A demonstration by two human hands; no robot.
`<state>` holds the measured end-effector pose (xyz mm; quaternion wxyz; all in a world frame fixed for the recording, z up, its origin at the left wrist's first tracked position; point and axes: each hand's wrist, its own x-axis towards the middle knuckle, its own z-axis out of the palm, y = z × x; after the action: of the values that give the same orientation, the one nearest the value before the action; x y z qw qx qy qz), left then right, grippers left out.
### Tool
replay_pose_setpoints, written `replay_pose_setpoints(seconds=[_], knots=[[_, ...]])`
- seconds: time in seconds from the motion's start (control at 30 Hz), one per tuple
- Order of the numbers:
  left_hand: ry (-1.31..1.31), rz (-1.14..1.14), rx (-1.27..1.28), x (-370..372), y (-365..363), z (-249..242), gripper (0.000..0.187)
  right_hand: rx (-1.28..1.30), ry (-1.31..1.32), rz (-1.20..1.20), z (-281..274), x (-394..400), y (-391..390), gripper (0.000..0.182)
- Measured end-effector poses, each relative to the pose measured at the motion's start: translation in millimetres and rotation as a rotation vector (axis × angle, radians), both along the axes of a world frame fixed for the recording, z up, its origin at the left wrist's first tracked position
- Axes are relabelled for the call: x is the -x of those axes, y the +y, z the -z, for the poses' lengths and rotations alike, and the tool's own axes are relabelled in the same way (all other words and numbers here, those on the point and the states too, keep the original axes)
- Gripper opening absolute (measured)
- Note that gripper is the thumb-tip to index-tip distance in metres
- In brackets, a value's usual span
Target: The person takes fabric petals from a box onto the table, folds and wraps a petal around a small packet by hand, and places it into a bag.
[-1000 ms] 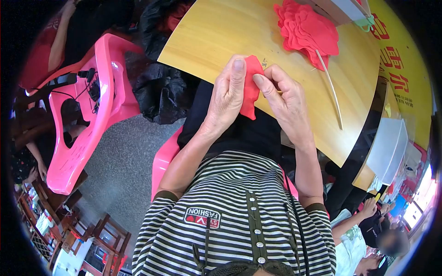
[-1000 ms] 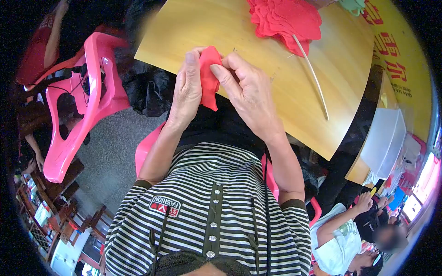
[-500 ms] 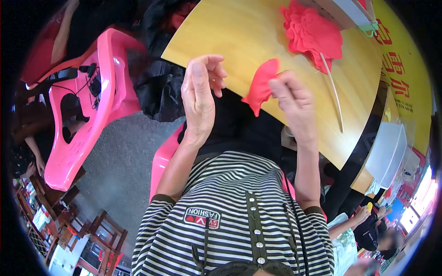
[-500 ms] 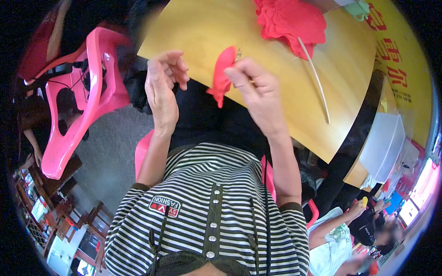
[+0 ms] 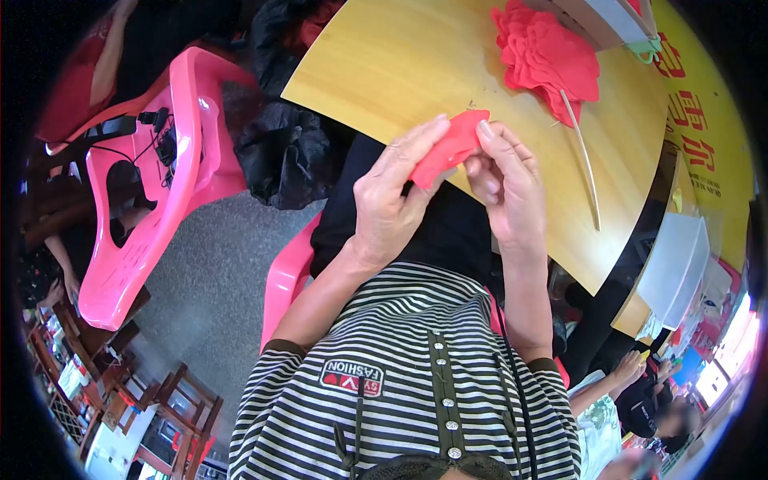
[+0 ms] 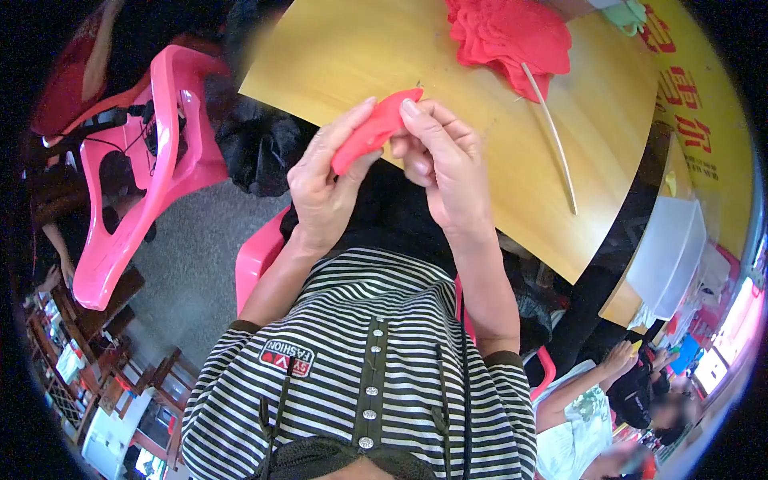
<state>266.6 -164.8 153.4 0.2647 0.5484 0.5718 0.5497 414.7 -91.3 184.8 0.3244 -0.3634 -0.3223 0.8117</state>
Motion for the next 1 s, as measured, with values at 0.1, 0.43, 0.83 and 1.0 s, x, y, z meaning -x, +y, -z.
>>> replay_pose_setpoints(seconds=[0.1,0.43,0.83,1.0], knots=[[-0.494,0.015,0.116,-1.4,4.1,-0.1,0.037,-0.263,-0.254,0.039,-1.1,-0.2,-4.8,0.018],[-0.786,0.173,0.19,10.5,-0.2,3.2,0.031,-1.095,-0.625,0.028,-8.0,2.3,2.2,0.021],[-0.493,0.25,0.254,23.4,-6.3,2.8,0.027,-1.454,-0.778,-0.227,-21.7,9.3,0.4,0.017],[-0.581,0.278,0.272,23.4,-8.7,3.5,0.024,-1.27,-0.646,-0.252,-17.1,2.3,3.9,0.018]])
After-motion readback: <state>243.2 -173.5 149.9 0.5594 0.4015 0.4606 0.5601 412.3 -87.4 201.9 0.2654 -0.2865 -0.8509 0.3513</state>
